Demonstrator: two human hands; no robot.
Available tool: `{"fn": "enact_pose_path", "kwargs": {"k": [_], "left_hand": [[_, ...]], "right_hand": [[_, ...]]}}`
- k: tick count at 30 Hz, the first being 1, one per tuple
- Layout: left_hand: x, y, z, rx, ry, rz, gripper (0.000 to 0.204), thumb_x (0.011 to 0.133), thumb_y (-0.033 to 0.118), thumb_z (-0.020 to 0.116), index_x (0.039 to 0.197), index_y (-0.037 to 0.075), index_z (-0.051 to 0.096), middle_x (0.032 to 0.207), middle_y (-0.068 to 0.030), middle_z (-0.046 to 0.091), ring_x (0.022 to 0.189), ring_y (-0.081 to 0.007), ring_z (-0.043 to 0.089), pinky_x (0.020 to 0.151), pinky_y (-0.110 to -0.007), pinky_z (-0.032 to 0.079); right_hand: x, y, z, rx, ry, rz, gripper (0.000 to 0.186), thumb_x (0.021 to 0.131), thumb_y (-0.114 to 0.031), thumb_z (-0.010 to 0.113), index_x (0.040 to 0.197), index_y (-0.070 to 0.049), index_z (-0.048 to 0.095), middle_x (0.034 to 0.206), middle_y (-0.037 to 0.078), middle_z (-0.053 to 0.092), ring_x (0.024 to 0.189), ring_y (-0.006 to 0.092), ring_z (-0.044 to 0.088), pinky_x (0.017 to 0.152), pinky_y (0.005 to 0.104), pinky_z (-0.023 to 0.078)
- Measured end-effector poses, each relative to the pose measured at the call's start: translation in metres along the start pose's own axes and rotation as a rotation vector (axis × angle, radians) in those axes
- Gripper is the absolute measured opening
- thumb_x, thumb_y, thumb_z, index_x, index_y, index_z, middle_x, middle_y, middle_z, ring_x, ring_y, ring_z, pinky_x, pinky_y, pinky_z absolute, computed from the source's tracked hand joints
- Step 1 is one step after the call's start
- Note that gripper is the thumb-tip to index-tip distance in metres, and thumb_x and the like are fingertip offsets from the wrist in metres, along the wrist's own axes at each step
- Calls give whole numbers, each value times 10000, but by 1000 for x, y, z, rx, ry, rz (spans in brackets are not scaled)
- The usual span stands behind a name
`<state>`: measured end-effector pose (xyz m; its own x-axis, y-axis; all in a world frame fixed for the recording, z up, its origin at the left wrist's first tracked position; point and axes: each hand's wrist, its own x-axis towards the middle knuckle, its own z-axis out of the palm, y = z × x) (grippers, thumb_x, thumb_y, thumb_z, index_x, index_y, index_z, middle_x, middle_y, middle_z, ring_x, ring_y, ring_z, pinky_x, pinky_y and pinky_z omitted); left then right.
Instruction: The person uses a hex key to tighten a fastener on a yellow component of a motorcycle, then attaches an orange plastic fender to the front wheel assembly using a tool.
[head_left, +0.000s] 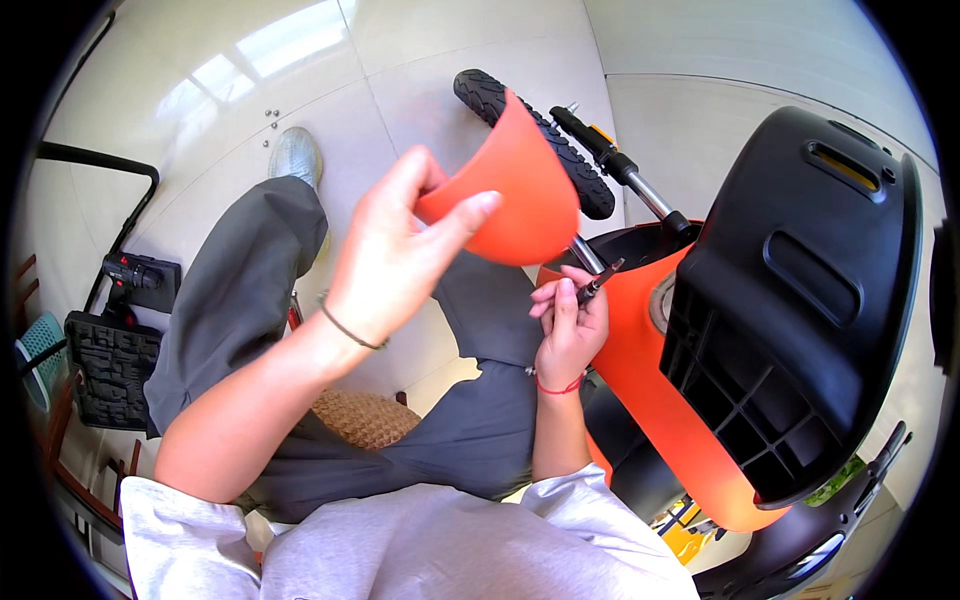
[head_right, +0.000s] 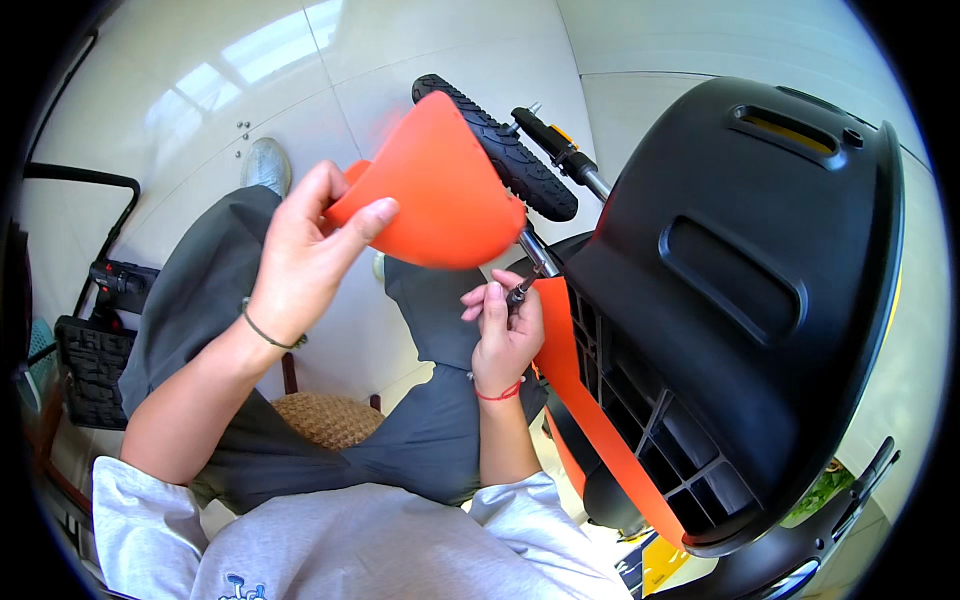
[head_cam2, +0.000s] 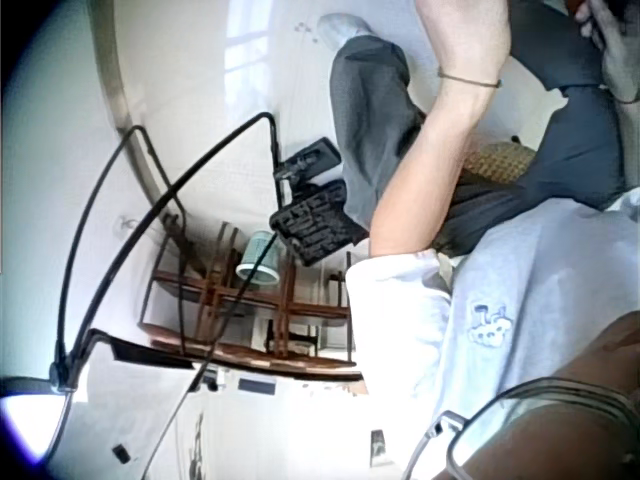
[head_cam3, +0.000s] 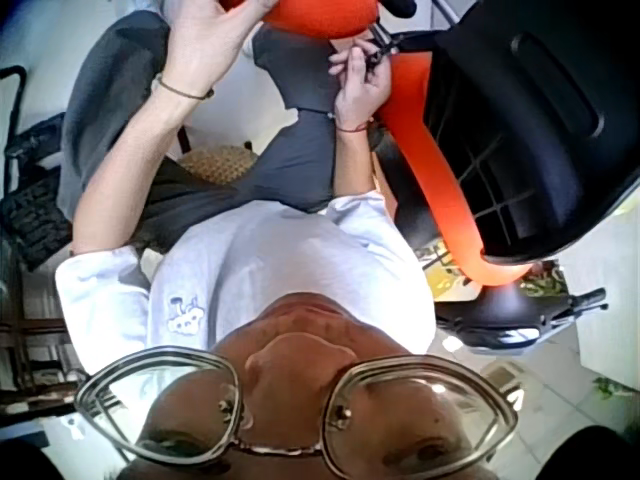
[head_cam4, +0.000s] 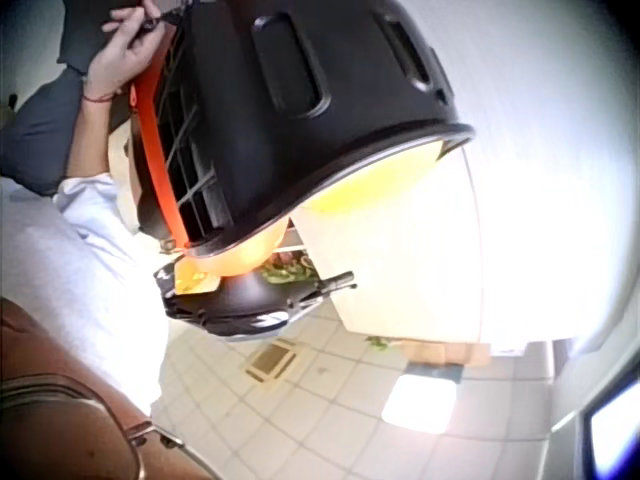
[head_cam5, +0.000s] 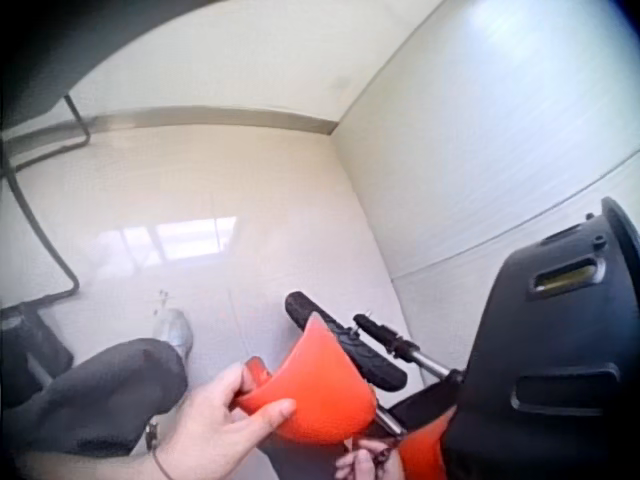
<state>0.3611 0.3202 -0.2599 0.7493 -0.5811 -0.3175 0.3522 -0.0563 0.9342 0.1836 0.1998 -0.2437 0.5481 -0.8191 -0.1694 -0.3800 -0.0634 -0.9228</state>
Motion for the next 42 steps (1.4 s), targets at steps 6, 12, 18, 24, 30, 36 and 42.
{"fn": "enact_pose_path", "kwargs": {"k": [6,12,18,24,30,36,42], "left_hand": [[0,8,29,-82,21,73,338,845,204,707,800,14,431,676,-48,465,640,-108,402,585,-274,413],[23,-12,60,-184,-50,-68,389,869,307,675,797,3,444,674,-68,513,623,-130,466,589,-303,439],[33,-47,102,-121,-44,-71,411,863,321,678,788,2,430,675,-93,512,615,-162,461,581,-337,438],[32,-78,148,-69,-44,-149,404,836,312,695,845,-17,461,765,-163,544,697,-301,514,673,-392,457],[32,-80,181,-55,147,-28,369,826,278,699,882,-17,486,844,-187,560,832,-322,536,741,-409,450],[29,-86,180,-41,56,113,311,826,235,685,848,9,472,832,-144,547,826,-343,506,731,-427,436],[32,-81,186,-38,-15,99,299,824,246,674,840,34,465,817,-127,535,821,-332,512,730,-432,429]], "right_hand": [[-8,10,-6,61,25,11,138,968,-84,485,1035,31,520,727,98,588,589,93,505,557,212,420],[-1,14,-8,110,97,104,164,973,-128,491,1027,21,533,700,58,582,533,51,470,462,159,325],[-1,18,-11,120,104,135,165,970,-129,491,1021,20,541,702,52,580,531,46,464,445,155,300],[-3,27,-21,9,118,172,168,974,-137,485,1011,13,549,679,29,536,514,38,418,434,165,271],[2,29,-25,1,89,102,152,977,-97,467,1068,20,500,691,14,494,557,48,418,484,174,309],[14,4,-19,-26,125,-36,153,969,-66,443,1106,-16,488,654,25,451,553,67,384,491,204,304],[57,-24,6,-164,247,-117,98,953,-81,462,1029,-29,496,663,15,459,542,54,377,472,196,290]]}}
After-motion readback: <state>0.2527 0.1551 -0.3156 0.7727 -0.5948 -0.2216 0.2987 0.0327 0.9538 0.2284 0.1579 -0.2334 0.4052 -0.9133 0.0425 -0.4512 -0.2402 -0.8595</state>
